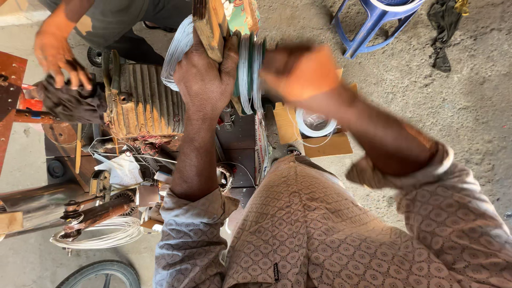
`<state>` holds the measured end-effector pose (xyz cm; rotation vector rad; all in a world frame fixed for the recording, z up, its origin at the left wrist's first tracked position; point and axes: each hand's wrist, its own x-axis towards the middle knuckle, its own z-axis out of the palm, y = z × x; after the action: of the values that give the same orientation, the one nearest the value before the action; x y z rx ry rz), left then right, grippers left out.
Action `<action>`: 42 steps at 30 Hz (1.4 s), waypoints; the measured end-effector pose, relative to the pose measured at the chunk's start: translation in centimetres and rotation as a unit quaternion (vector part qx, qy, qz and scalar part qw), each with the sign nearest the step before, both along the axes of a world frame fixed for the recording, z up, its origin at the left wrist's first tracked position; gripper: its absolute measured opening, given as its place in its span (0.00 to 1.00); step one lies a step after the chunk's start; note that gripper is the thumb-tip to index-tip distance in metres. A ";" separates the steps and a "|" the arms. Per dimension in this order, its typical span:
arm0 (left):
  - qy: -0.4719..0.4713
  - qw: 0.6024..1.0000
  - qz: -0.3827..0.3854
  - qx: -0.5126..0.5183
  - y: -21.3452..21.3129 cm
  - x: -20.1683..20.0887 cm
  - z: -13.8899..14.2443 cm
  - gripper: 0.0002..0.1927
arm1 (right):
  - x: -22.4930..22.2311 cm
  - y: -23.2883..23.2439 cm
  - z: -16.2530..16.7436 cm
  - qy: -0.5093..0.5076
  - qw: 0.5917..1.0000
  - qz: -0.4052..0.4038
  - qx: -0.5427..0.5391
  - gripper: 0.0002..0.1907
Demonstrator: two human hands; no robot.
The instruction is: The person holds a bundle of white wire and winds it onto a green plastic spool attached to a motorized stand. The wire is fed from a cardboard box and wound in neat layers around the spool as it rotates.
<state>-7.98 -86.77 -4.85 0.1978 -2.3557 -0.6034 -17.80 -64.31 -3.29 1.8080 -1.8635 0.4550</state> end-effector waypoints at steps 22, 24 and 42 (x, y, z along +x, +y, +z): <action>-0.001 1.000 0.006 0.011 0.1 0.5 1.2 0.21 | 3.6 1.1 -0.4 -0.043 0.998 -0.014 0.034 0.10; -0.003 1.000 0.002 0.021 0.1 0.4 1.4 0.20 | -1.2 1.2 1.5 -0.272 0.962 -0.039 0.006 0.10; -0.001 1.000 0.008 0.015 1.0 1.0 1.7 0.21 | 6.7 2.9 -11.7 -0.410 0.904 0.073 0.099 0.06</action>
<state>-7.00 -85.78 -3.15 0.2305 -2.3455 -0.6325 -11.15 -61.39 -15.03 2.0864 -2.3693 1.2854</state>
